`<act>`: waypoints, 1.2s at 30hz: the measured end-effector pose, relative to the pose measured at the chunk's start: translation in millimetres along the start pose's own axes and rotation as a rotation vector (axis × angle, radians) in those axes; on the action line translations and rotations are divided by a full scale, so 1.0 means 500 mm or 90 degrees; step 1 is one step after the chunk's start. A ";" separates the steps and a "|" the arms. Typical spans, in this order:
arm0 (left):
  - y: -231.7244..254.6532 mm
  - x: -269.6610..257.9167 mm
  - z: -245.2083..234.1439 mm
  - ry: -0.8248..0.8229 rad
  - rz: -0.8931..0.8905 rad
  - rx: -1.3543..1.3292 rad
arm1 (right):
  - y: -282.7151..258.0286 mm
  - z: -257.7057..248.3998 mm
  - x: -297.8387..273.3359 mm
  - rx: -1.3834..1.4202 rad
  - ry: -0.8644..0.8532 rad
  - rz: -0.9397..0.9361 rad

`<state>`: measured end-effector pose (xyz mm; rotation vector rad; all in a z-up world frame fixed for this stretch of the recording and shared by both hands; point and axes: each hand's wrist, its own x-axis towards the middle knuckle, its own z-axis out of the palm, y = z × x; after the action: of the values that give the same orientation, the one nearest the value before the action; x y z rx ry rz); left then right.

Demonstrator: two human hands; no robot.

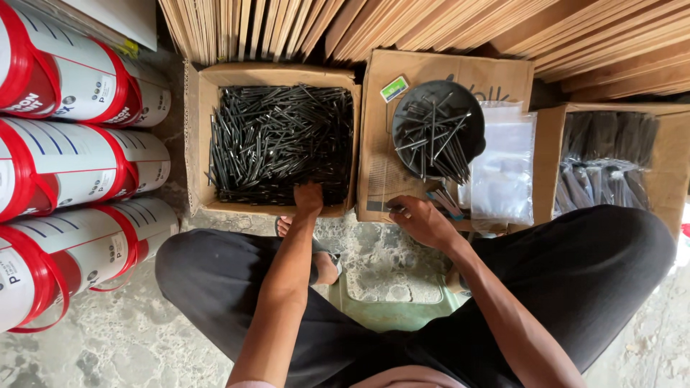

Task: The person picks up large metal nails from a cardboard box by hand and places them into a small black container and plastic bags.

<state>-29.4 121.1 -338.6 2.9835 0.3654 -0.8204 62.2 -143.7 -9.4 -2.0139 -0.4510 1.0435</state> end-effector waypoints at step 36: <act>0.276 -0.304 -0.574 -0.086 0.075 -1.138 | 0.030 0.024 -0.089 0.009 0.166 -0.106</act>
<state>19.9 -21.3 -19.5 1.2496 0.4937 -0.2780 25.5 -174.4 -2.6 -2.0260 -0.4602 0.6696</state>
